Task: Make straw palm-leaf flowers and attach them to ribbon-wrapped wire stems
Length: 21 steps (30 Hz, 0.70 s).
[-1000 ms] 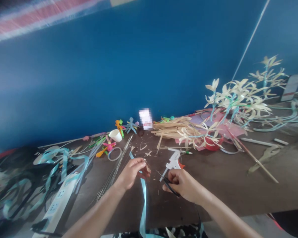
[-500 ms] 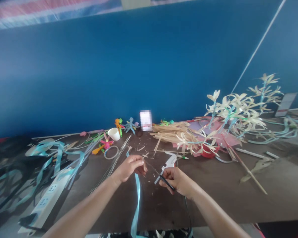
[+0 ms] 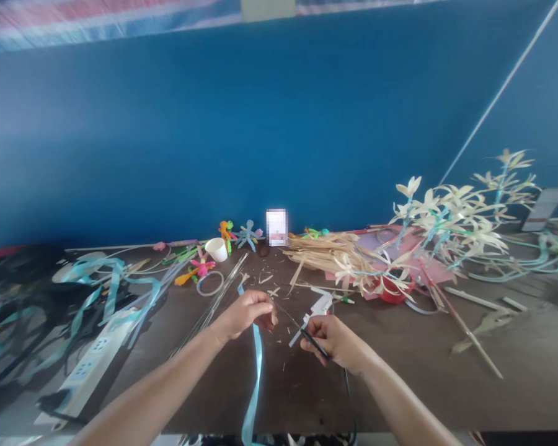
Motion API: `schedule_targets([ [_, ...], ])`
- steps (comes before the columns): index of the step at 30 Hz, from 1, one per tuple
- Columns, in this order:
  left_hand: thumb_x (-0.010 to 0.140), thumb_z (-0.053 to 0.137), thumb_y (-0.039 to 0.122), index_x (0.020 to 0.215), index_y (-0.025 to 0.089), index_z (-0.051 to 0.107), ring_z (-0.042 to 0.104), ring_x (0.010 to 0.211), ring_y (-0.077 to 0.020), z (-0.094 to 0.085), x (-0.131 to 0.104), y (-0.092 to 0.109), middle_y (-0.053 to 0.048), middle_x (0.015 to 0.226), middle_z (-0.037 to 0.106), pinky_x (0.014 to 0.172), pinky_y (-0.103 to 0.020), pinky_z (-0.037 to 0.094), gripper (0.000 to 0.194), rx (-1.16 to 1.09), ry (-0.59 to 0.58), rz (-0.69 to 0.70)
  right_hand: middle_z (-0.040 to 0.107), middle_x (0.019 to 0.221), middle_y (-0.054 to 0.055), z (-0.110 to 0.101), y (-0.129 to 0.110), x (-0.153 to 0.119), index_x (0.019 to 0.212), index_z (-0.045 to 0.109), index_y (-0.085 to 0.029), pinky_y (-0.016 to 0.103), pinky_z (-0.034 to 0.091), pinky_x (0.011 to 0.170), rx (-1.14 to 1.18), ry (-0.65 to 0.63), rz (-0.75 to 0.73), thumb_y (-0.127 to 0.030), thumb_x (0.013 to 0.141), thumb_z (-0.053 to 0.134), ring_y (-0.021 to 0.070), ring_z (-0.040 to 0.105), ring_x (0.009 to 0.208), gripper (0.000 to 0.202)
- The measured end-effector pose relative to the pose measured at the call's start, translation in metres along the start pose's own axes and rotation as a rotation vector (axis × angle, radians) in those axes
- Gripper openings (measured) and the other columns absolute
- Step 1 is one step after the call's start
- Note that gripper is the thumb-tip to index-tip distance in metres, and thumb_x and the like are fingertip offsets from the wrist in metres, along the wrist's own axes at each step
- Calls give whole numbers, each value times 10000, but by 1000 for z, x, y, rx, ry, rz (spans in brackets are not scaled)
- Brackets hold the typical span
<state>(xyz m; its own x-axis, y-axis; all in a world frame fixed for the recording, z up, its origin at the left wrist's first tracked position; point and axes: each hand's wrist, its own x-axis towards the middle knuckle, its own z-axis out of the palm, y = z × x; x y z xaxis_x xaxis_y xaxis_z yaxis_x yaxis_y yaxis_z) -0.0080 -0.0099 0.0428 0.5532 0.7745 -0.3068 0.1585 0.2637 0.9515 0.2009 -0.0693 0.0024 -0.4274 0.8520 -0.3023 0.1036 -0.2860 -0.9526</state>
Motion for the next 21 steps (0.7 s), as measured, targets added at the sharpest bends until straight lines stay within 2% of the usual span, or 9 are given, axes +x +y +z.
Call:
schedule_targets([
  [6,690,451,230,636,122,600,603,580,-147,0,-1,-1,-54,661,639,462,-193,388,192,-15,45,30,420,375,-88,-1,6,4,585,423,-161,146,217,335,6,50,-23,-343,646,623,28,362,311,277],
  [14,680,452,208,602,126,587,596,536,-139,1,-2,-1,-43,615,636,484,-212,414,176,-62,23,34,454,410,-73,0,-7,0,618,456,-154,142,260,353,-53,31,-25,-311,656,617,29,380,340,229],
  [21,671,475,211,582,126,583,589,513,-140,2,-4,1,-35,573,625,481,-221,421,163,-90,20,30,457,381,-75,-3,8,4,615,462,-157,138,235,330,-58,30,-23,-315,649,621,32,374,312,227],
])
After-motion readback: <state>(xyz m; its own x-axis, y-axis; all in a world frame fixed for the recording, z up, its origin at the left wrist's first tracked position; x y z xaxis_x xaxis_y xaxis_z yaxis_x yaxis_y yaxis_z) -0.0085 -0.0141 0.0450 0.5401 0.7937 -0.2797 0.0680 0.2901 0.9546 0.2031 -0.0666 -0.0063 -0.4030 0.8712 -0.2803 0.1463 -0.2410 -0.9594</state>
